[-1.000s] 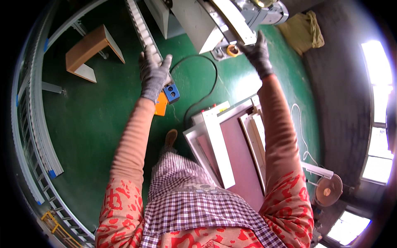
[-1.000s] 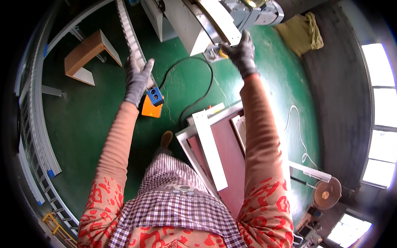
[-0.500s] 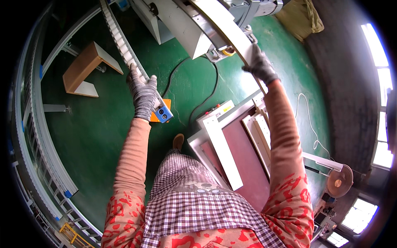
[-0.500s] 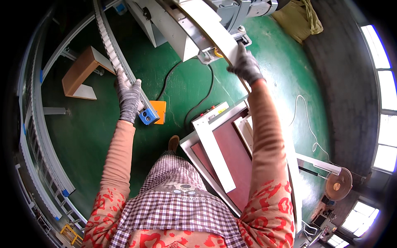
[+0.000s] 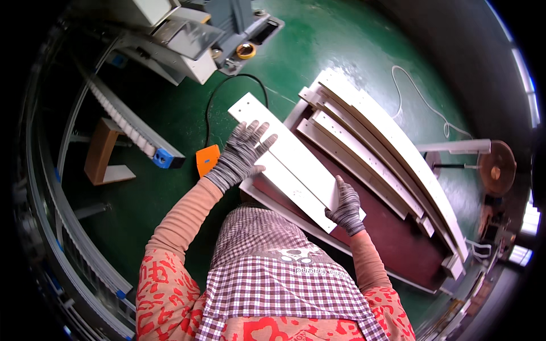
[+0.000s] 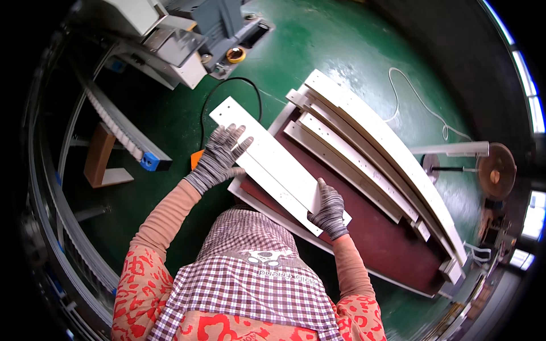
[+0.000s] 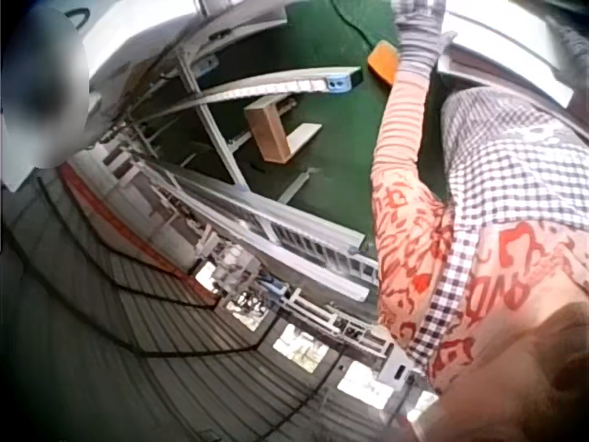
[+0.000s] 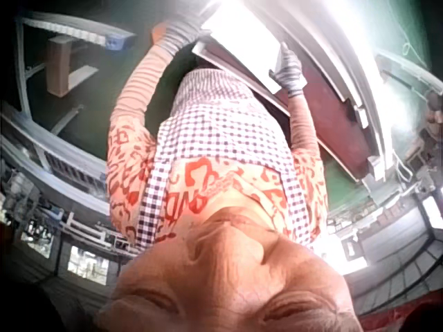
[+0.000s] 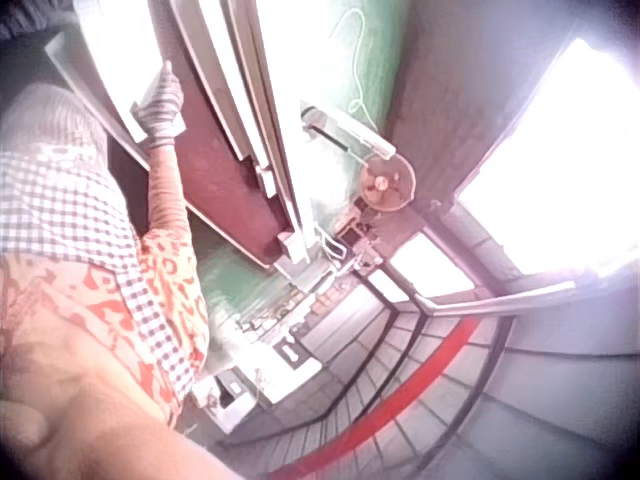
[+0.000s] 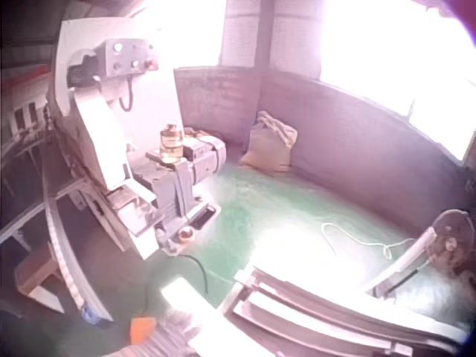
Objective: The person operates a woodworking machine to process long white wooden planks. They feed the planks into the machine, retrieve them, and stack them on a nearby table. The person also handles smaller cut pieces of wood, placing them into the machine and stacking the processed pieces.
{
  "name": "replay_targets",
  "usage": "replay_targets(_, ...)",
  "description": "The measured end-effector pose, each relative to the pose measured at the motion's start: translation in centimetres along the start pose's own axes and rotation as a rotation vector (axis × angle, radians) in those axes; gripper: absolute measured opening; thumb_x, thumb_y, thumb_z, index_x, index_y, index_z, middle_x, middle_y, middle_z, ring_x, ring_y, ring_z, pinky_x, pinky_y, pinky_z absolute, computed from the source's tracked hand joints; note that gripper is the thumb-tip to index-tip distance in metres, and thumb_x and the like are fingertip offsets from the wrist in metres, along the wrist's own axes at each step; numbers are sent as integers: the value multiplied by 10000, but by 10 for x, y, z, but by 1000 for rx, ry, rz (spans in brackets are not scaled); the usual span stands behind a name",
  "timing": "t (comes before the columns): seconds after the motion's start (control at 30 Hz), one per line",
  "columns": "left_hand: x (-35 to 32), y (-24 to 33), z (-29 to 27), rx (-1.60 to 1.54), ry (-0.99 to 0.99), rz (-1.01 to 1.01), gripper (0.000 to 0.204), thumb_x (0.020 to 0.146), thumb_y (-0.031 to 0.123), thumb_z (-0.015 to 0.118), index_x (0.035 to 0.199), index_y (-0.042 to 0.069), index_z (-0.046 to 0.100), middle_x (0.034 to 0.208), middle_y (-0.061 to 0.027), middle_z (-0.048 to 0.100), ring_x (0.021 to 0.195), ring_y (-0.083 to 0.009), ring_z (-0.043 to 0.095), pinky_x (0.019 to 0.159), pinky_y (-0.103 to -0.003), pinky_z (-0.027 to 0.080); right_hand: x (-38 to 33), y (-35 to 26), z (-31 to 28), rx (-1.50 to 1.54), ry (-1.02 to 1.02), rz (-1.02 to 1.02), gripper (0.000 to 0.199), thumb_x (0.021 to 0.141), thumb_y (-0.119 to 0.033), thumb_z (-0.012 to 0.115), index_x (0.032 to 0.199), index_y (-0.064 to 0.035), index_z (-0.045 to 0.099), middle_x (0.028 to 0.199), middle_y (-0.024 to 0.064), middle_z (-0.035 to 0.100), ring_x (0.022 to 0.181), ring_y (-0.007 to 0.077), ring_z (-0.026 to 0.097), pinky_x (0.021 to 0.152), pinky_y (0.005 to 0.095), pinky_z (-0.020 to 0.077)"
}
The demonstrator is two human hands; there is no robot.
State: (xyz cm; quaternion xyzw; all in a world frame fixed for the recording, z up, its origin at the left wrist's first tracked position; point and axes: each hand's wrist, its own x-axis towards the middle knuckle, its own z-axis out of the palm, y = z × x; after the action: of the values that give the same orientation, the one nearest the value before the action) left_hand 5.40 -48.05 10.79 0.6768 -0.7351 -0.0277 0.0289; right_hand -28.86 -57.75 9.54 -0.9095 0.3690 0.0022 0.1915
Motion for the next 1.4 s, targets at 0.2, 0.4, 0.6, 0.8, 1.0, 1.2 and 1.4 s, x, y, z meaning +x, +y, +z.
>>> replay_targets(0.2, 49, 70, 81, 81, -504, 209, 1005, 643, 443, 762, 1444, 177, 215, 1481, -119, 230, 1385, -281, 194, 1145, -456, 89, -36, 24, 61, 40, -206, 155, 875, 558, -246, 768, 1322, -67, 380, 1077, 126, 564, 995, 291, 556, 876, 395, 430)
replay_targets(0.4, 53, 82, 144, 217, -687, 239, 1078, 570, 396, 806, 1442, 166, 214, 1429, -115, 320, 1356, -284, 256, 1136, -439, 134, -52, 26, 123, 149, -281, 288, 865, 612, -196, 751, 1368, -84, 345, 1156, 115, 524, 1090, 262, 513, 969, 385, 379)
replay_targets(0.6, 68, 91, 165, 205, -617, 294, 674, 589, 131, 713, 1215, 111, 461, 1000, -104, 570, 988, -256, 544, 960, -380, 353, -72, 35, 203, -113, -125, 363, 601, 826, -64, 471, 1401, -124, 303, 1192, 143, 469, 1134, 274, 460, 1035, 412, 311)
replay_targets(0.8, 74, 121, 162, 380, -750, 352, 1008, 466, 332, 806, 1328, 37, 375, 1008, -108, 567, 951, -243, 567, 908, -347, 416, -78, 65, 167, -23, -304, 381, 567, 879, -116, 466, 1421, -167, 306, 1091, 84, 557, 996, 205, 553, 875, 347, 404)
replay_targets(1.0, 108, 200, 161, 286, -617, 365, 1043, 543, 322, 801, 1406, 61, 278, 1005, -105, 546, 941, -248, 552, 905, -370, 403, -107, 148, 157, -228, -263, 596, 508, 905, -120, 400, 1401, -204, 327, 1153, 97, 540, 1080, 258, 521, 1017, 432, 302)
replay_targets(1.2, 125, 240, 179, 181, -458, 273, 1059, 584, 344, 806, 1436, 129, 214, 1359, -161, 371, 1283, -314, 337, 1094, -467, 217, -133, 174, 154, -263, -18, 763, 525, 918, -110, 300, 1433, -202, 255, 1416, 165, 349, 1338, 321, 305, 1108, 475, 173)
replay_targets(1.4, 61, 202, 180, 149, -418, 34, 995, 671, 439, 721, 1455, 133, 192, 1431, -186, 305, 1334, -324, 281, 1099, -479, 175, -142, 81, 153, 142, 151, 625, 785, 665, -213, 732, 1332, -80, 340, 1285, 159, 440, 1224, 313, 396, 1051, 438, 282)
